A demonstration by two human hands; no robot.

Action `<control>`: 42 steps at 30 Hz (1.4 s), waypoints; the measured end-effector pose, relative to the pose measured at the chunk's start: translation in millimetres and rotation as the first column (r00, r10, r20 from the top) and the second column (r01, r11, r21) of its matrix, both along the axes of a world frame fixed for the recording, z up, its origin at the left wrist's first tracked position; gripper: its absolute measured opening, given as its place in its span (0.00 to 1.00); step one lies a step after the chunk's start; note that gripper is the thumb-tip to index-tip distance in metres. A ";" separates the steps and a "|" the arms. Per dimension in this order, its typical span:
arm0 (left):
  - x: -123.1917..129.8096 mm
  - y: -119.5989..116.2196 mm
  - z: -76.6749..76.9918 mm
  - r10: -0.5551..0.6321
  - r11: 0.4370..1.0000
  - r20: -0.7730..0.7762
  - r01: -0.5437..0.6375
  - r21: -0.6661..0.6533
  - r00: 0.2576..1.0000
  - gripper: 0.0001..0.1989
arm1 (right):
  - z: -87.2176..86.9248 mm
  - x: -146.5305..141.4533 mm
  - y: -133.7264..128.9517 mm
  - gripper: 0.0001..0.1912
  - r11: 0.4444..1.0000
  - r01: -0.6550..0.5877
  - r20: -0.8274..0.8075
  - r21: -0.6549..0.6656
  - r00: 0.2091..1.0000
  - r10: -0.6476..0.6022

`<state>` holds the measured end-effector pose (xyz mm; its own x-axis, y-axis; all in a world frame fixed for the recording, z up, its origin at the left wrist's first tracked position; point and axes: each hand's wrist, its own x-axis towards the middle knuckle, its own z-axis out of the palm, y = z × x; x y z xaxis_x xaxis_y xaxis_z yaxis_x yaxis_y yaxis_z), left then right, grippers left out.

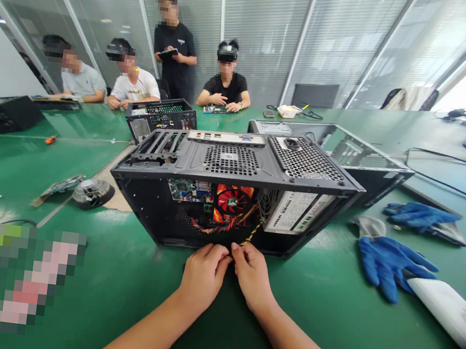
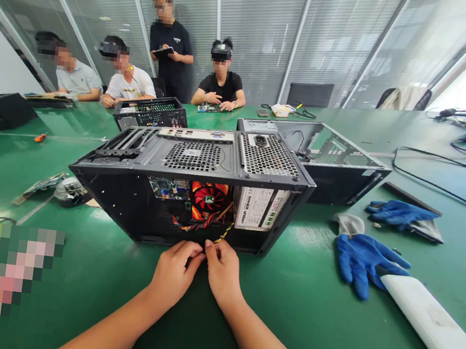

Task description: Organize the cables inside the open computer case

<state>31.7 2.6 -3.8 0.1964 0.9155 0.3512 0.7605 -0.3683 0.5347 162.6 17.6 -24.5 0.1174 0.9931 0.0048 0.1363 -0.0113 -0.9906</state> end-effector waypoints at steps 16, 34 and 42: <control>1.5 0.4 2.7 -0.013 0.999 0.007 0.013 -0.030 1.000 0.07 | 2.0 -1.6 -0.7 0.23 0.999 -0.034 -0.086 -0.023 0.996 0.031; 0.2 2.0 -0.3 0.009 0.999 0.009 -0.009 -0.031 1.000 0.06 | 1.6 -0.7 0.0 0.21 1.000 -0.018 -0.043 0.011 0.999 0.018; 1.1 1.6 2.1 0.007 0.999 -0.020 -0.008 -0.042 1.000 0.07 | 3.2 -2.0 -0.5 0.22 0.999 -0.025 -0.104 -0.036 0.994 0.021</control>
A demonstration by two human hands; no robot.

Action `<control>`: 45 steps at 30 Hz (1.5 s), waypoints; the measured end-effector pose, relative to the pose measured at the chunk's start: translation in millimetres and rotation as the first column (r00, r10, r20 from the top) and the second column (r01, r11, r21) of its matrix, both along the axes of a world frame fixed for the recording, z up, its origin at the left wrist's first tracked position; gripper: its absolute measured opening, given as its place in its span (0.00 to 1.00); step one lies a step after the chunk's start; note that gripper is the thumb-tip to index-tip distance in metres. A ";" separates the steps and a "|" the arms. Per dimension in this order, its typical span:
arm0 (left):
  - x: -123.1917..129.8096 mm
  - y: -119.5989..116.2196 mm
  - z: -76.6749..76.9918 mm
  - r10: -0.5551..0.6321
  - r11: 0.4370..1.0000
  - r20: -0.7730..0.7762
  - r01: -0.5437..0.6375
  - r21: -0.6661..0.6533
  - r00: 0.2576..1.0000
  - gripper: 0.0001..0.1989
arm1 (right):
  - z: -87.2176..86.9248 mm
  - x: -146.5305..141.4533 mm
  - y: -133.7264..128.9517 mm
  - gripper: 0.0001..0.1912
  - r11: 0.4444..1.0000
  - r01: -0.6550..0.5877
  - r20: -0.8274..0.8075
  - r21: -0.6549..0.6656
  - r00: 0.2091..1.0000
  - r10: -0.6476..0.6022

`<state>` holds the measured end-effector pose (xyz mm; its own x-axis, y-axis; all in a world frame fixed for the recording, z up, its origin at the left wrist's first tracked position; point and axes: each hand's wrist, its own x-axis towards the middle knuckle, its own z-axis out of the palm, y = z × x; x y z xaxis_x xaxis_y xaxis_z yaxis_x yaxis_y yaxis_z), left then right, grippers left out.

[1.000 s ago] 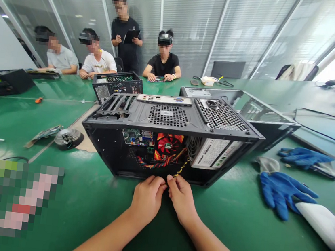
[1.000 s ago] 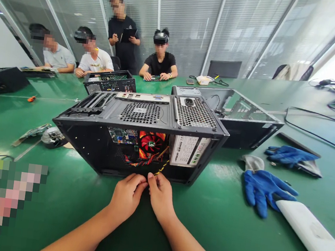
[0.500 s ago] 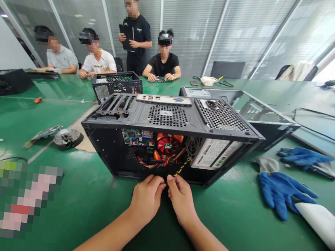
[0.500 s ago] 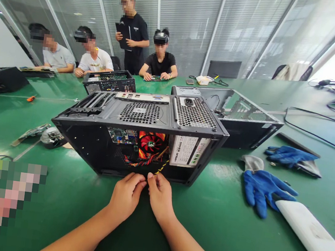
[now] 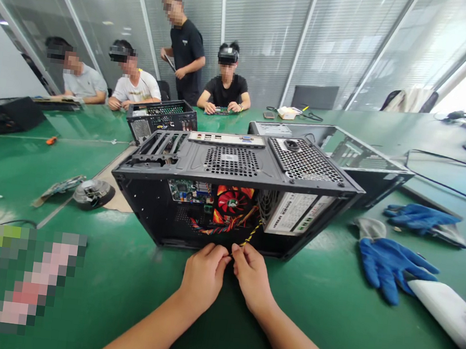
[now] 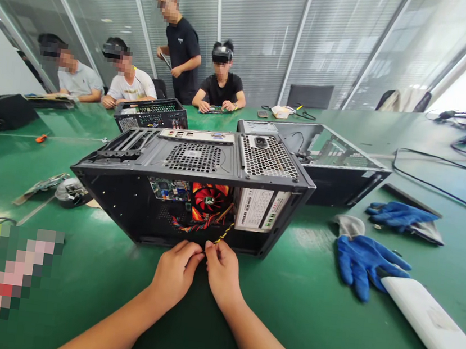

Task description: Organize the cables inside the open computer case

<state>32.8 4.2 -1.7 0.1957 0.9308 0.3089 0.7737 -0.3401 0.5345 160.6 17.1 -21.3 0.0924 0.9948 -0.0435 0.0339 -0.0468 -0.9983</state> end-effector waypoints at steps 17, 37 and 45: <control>1.0 -1.8 0.3 -0.034 0.997 -0.024 0.036 0.075 0.999 0.06 | -4.6 2.2 1.6 0.21 0.999 0.030 0.021 0.037 0.999 -0.030; 1.1 -0.6 2.0 -0.010 0.998 -0.075 0.015 0.067 0.997 0.08 | -3.7 0.9 0.4 0.22 1.000 -0.004 -0.078 -0.008 0.997 0.003; 0.3 -1.2 0.5 -0.025 0.997 -0.067 0.030 0.070 0.997 0.08 | -4.0 1.9 1.2 0.21 1.000 -0.005 0.002 0.008 1.000 0.005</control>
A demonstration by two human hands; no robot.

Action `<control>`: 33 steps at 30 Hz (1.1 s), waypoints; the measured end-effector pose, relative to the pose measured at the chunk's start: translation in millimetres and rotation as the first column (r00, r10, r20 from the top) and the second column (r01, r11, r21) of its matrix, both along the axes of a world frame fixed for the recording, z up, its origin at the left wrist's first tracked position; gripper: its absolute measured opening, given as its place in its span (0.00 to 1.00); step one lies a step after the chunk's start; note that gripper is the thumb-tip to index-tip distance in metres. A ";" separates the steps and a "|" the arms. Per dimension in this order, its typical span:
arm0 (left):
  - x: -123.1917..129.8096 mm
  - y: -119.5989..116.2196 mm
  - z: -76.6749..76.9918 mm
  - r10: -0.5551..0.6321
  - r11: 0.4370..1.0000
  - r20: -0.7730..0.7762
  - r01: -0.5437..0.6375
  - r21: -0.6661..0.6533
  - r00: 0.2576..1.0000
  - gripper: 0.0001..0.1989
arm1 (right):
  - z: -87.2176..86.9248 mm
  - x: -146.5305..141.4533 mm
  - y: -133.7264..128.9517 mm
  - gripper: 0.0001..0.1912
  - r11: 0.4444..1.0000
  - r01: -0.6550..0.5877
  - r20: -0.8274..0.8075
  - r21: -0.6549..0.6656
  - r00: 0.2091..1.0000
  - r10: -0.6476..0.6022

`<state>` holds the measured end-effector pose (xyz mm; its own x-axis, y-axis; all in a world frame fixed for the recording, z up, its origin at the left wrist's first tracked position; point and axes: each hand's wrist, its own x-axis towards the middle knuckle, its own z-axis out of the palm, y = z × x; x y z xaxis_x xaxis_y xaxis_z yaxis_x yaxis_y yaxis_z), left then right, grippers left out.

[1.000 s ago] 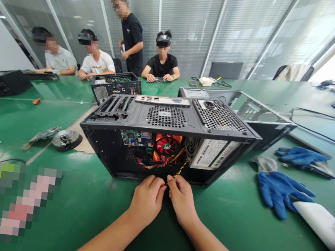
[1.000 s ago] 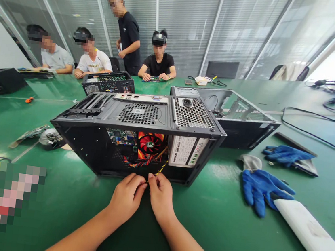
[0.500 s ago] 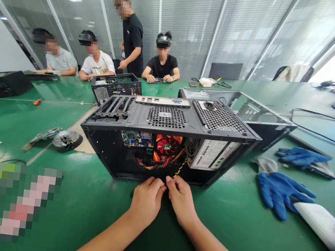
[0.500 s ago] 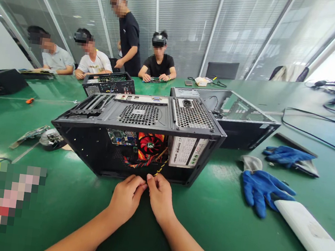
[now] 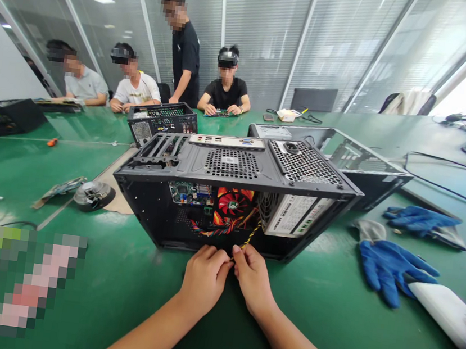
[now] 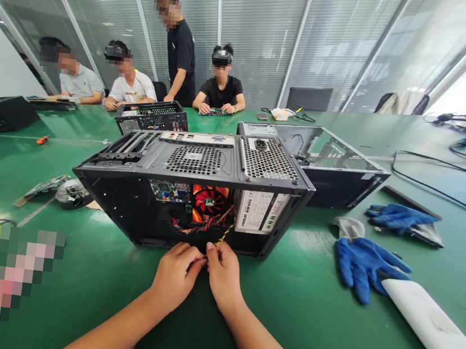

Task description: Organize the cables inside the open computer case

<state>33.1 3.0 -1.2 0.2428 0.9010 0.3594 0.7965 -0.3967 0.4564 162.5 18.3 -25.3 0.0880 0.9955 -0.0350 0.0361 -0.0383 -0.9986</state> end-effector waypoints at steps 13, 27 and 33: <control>0.4 1.9 -2.1 0.003 0.992 0.119 0.012 -0.125 0.993 0.08 | 2.5 -1.1 -0.1 0.21 0.999 -0.028 -0.053 -0.029 0.998 0.027; 0.4 0.7 -2.2 -0.019 1.000 0.118 0.019 -0.002 0.993 0.06 | 2.5 -0.2 -0.6 0.23 1.000 -0.004 0.027 0.007 1.000 0.004; -0.2 0.6 -1.6 -0.007 1.000 0.075 0.006 0.014 0.997 0.06 | 4.1 -0.8 -0.8 0.24 1.000 -0.001 0.002 -0.009 1.000 0.001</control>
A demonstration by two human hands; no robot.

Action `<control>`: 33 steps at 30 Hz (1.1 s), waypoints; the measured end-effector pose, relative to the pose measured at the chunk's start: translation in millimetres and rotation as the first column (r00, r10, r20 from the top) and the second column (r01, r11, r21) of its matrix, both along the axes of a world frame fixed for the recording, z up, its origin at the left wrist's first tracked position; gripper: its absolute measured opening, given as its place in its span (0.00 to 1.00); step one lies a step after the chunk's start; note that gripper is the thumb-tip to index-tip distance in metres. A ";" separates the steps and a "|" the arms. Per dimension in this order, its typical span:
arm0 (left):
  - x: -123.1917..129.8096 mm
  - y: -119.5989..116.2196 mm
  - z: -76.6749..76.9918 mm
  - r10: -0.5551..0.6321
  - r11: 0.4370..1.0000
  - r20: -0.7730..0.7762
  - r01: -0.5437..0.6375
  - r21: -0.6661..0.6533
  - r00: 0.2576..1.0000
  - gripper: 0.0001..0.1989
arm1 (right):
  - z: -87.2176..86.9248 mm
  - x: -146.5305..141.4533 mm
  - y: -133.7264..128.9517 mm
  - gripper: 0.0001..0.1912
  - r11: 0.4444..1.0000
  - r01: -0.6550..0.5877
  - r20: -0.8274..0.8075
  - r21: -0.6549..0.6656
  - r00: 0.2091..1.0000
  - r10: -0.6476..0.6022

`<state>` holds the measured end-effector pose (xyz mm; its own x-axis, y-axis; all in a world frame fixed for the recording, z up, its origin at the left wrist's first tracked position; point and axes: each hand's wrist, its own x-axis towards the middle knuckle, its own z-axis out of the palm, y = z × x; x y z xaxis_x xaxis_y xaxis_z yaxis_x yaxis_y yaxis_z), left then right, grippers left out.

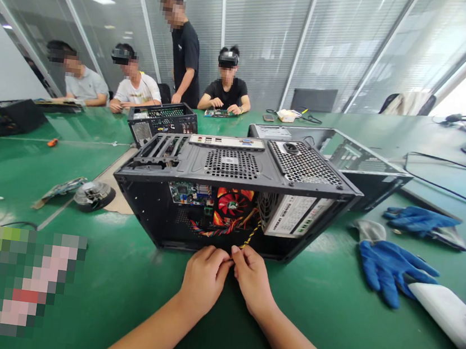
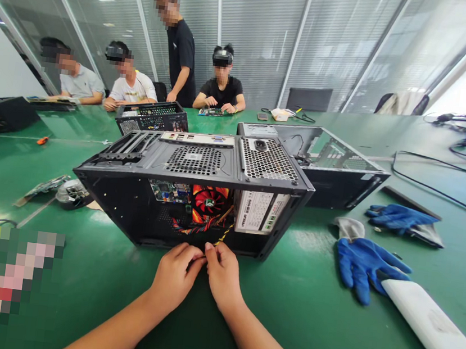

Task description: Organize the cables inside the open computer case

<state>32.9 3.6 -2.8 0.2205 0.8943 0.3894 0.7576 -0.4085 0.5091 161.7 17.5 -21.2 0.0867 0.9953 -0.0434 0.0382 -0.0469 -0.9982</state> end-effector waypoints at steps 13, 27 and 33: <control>0.5 1.3 1.6 -0.004 1.000 -0.028 0.004 0.002 1.000 0.07 | -0.7 -0.7 -0.4 0.24 1.000 -0.014 -0.013 -0.008 1.000 0.013; 0.9 0.9 0.2 0.002 1.000 -0.022 -0.003 -0.024 1.000 0.07 | -2.0 -0.8 0.5 0.25 1.000 -0.011 -0.017 0.002 1.000 0.011; 1.1 0.7 2.4 0.017 0.999 -0.057 -0.019 -0.037 0.998 0.06 | -1.7 0.1 0.1 0.24 1.000 -0.017 0.026 0.016 1.000 0.016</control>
<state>34.0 4.3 -0.4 0.2245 0.9120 0.3432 0.7927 -0.3758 0.4801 161.8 17.6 -22.9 0.0710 0.9972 -0.0251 0.0650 -0.0297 -0.9974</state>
